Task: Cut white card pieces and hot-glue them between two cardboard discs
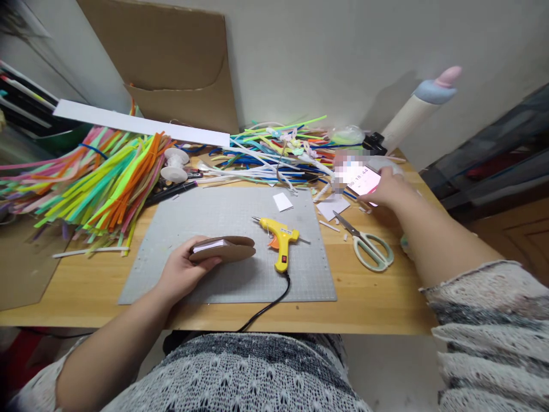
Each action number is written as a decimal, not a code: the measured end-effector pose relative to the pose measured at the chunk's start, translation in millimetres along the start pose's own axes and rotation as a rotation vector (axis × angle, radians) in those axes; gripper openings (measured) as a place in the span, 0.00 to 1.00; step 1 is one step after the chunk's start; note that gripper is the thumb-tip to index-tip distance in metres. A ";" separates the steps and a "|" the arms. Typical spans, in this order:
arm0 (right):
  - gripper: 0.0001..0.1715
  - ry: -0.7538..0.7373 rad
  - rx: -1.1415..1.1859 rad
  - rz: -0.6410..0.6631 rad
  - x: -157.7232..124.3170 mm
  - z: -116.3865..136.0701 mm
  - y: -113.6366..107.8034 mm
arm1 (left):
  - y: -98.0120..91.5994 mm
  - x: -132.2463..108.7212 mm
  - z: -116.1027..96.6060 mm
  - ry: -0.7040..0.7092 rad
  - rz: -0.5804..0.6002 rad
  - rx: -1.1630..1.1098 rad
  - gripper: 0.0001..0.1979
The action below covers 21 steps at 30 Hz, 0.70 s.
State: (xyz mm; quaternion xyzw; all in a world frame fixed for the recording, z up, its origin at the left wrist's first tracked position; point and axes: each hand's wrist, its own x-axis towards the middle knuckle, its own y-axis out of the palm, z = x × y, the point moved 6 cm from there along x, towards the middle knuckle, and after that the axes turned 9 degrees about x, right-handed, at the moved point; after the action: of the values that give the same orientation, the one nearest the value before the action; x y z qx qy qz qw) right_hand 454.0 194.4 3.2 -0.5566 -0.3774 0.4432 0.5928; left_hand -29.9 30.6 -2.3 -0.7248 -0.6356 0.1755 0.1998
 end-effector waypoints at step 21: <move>0.54 0.313 -0.074 -0.055 -23.5 19.2 -10.1 | -0.3 -0.7 -3.5 -0.015 -0.001 -0.015 0.12</move>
State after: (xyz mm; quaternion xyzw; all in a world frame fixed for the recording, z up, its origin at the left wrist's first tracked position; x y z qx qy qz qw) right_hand 429.4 178.6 16.1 -0.6299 -0.3117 0.3206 0.6351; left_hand -28.6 29.7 0.8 -0.7246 -0.6387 0.1760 0.1896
